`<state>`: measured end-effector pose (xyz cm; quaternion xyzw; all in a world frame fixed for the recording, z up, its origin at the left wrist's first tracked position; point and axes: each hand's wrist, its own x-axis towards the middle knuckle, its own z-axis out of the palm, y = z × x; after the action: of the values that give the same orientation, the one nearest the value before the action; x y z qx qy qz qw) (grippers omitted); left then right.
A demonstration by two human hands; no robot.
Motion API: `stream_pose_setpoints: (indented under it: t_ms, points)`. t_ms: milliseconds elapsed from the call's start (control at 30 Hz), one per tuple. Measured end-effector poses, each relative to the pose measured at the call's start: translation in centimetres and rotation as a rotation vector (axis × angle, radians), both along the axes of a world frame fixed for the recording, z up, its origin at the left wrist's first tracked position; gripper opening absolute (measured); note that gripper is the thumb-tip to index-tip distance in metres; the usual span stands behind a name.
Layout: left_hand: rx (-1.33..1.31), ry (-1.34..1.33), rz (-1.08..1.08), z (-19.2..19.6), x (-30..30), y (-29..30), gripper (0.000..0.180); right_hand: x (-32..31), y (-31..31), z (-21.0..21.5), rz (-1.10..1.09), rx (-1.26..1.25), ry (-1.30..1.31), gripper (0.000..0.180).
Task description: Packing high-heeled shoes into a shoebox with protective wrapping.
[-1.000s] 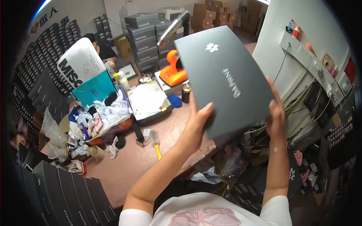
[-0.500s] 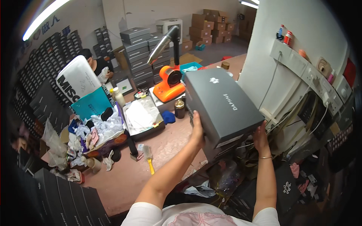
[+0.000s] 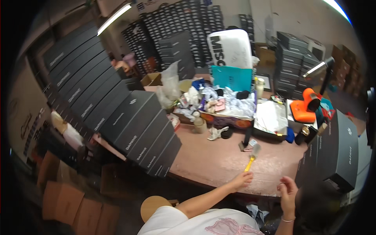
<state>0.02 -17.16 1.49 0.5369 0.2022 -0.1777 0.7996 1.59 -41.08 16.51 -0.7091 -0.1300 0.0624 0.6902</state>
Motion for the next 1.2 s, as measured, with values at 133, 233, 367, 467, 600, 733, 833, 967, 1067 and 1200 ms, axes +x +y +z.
stream_pose_setpoints:
  t_ms: [133, 233, 367, 467, 600, 733, 833, 967, 1067, 1200]
  points:
    - [0.563, -0.662, 0.579, 10.9, -10.9, 12.2, 0.028, -3.3, 10.8, -1.6, 0.503, 0.117, 0.222, 0.036]
    - [1.008, -0.852, 1.203, 19.2, -19.8, 20.4, 0.032, -4.9, 18.9, -0.6, 0.754, 0.002, 0.058, 0.044]
    - [1.064, -0.739, 1.548, 22.4, -30.3, 35.9, 0.038, -8.3, 31.9, 4.0, 1.101, 0.106, -0.020, 0.065]
    - [0.925, -0.453, 1.316, 22.3, -32.2, 44.2, 0.040, -10.0, 41.2, 7.1, 1.149, 0.153, -0.063, 0.074]
    - [0.978, -0.329, 1.306, 22.5, -28.9, 46.6, 0.049, -8.7, 47.8, 7.3, 1.024, 0.154, 0.209, 0.079]
    - [1.146, -0.448, 0.827, 25.0, -25.4, 37.5, 0.048, -2.7, 48.1, 6.3, 0.821, 0.482, 0.503, 0.064]
    - [1.333, -0.549, 0.797, 25.4, -21.4, 29.7, 0.047, 0.8, 42.2, 6.4, 0.823, 0.401, 0.504, 0.048]
    - [1.315, -0.593, 0.636, 21.5, -21.6, 21.6, 0.056, -0.6, 30.8, 1.4, 0.737, 0.152, 0.420, 0.066]
    - [0.838, -0.444, 0.729, 10.3, -20.6, 17.1, 0.055, -2.1, 24.1, -5.8, 0.682, 0.034, 0.548, 0.062]
    - [-0.216, 0.148, 0.514, -5.2, -14.8, 18.3, 0.046, -1.0, 19.2, -18.3, 0.345, -0.449, 0.844, 0.036]
